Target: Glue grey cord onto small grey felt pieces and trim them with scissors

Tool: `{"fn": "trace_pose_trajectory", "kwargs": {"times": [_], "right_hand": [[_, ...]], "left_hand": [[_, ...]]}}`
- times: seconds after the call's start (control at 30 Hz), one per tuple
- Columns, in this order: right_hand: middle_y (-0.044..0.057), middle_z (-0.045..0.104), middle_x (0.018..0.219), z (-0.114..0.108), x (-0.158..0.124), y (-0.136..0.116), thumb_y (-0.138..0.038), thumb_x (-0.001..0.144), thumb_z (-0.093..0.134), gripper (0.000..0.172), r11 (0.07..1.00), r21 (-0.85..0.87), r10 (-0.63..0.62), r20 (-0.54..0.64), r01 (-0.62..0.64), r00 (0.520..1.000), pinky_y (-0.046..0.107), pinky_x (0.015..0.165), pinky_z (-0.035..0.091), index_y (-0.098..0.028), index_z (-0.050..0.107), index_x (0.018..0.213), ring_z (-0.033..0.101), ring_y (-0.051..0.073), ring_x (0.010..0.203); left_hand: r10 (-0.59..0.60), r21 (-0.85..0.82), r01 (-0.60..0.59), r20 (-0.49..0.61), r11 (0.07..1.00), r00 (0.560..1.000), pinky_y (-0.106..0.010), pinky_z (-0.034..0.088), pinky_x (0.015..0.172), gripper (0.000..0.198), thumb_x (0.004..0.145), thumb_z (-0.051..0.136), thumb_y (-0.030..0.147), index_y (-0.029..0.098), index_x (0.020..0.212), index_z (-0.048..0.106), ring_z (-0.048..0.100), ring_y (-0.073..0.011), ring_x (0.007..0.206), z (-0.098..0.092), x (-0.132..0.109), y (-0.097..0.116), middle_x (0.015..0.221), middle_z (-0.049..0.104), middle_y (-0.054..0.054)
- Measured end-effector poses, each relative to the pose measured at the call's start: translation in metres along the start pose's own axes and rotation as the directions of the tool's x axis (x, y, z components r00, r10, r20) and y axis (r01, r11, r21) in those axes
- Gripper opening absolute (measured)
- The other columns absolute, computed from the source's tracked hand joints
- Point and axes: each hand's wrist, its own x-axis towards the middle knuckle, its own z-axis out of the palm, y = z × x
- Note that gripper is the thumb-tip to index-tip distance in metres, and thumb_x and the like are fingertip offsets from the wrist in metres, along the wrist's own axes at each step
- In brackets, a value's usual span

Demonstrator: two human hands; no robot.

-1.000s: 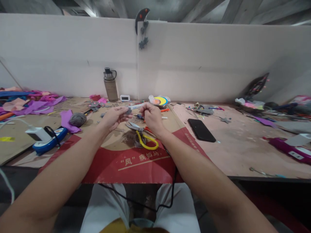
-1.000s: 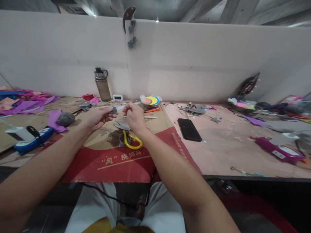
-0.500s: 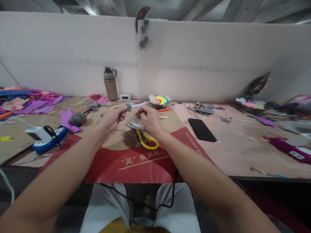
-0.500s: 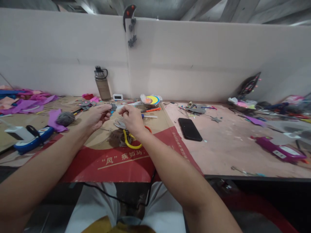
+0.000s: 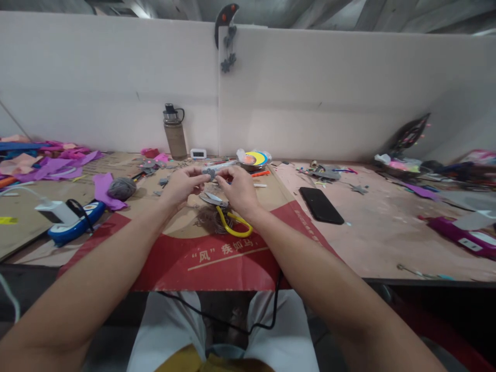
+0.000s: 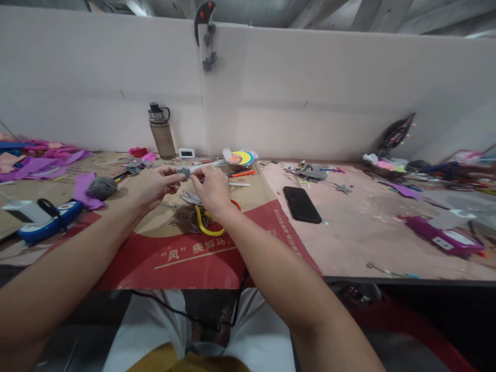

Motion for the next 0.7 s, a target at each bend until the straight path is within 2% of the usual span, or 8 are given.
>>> {"fn": "trace_pose_trajectory", "kwargs": {"times": [0.1, 0.23, 0.33, 0.43, 0.6, 0.7], "right_hand": [[0.005, 0.065, 0.083, 0.0012, 0.0013, 0.0018, -0.020, 0.084, 0.058, 0.009, 1.000, -0.011, 0.012, -0.006, -0.013, 1.000, 0.031, 0.075, 0.042, -0.017, 0.065, 0.081, 0.056, 0.017, 0.078], [0.004, 0.065, 0.083, 0.0020, 0.0032, 0.0019, -0.015, 0.084, 0.051, 0.014, 0.995, 0.069, 0.076, -0.010, -0.075, 0.997, 0.029, 0.075, 0.042, -0.017, 0.065, 0.082, 0.056, 0.015, 0.077], [0.004, 0.064, 0.082, 0.0018, 0.0031, -0.0008, -0.017, 0.086, 0.050, 0.014, 0.992, 0.097, 0.080, -0.004, -0.080, 0.997, 0.028, 0.075, 0.041, -0.016, 0.064, 0.082, 0.055, 0.015, 0.078], [0.002, 0.061, 0.079, 0.0015, 0.0022, -0.0039, -0.022, 0.084, 0.055, 0.011, 0.995, 0.071, 0.069, 0.012, -0.070, 0.998, 0.028, 0.073, 0.040, -0.017, 0.061, 0.077, 0.054, 0.015, 0.076], [0.000, 0.057, 0.071, 0.0015, 0.0023, -0.0045, -0.019, 0.084, 0.051, 0.015, 0.995, 0.030, 0.097, 0.032, -0.098, 0.995, 0.027, 0.068, 0.036, -0.018, 0.055, 0.069, 0.050, 0.014, 0.069], [-0.002, 0.054, 0.070, 0.0006, 0.0035, -0.0026, -0.019, 0.083, 0.050, 0.014, 0.992, 0.017, 0.128, 0.009, -0.128, 0.992, 0.027, 0.067, 0.034, -0.019, 0.052, 0.070, 0.048, 0.013, 0.069]], "left_hand": [[-0.007, 0.007, 0.007, 0.023, 1.000, 1.000, -0.020, 0.036, 0.045, 0.029, 0.060, 0.081, 0.033, 0.014, 0.070, 0.062, 0.049, -0.0069, 0.048, 0.0014, -0.0008, 0.0001, 0.058, 0.056, 0.002], [-0.047, -0.028, 0.048, 0.031, 0.998, 0.998, -0.019, 0.034, 0.043, 0.030, 0.061, 0.081, 0.035, 0.014, 0.067, 0.060, 0.049, -0.0059, 0.046, 0.0030, -0.0019, 0.0009, 0.059, 0.057, 0.001], [-0.052, -0.033, 0.052, 0.010, 0.998, 0.999, -0.018, 0.035, 0.042, 0.031, 0.059, 0.082, 0.035, 0.014, 0.069, 0.062, 0.050, -0.0059, 0.047, 0.0032, -0.0021, 0.0012, 0.060, 0.057, 0.001], [-0.034, -0.020, 0.034, -0.006, 0.999, 0.999, -0.019, 0.037, 0.044, 0.030, 0.059, 0.082, 0.035, 0.014, 0.068, 0.063, 0.050, -0.0063, 0.047, 0.0037, -0.0022, 0.0010, 0.058, 0.055, 0.002], [-0.004, -0.017, 0.004, 0.001, 1.000, 1.000, -0.019, 0.037, 0.044, 0.028, 0.061, 0.081, 0.034, 0.014, 0.067, 0.063, 0.049, -0.0061, 0.047, 0.0033, -0.0007, -0.0010, 0.058, 0.056, 0.001], [0.058, 0.023, -0.057, -0.036, 0.998, 0.998, -0.019, 0.038, 0.044, 0.024, 0.065, 0.078, 0.032, 0.014, 0.070, 0.062, 0.055, -0.0082, 0.051, 0.0026, 0.0000, -0.0008, 0.059, 0.058, 0.001]]}}
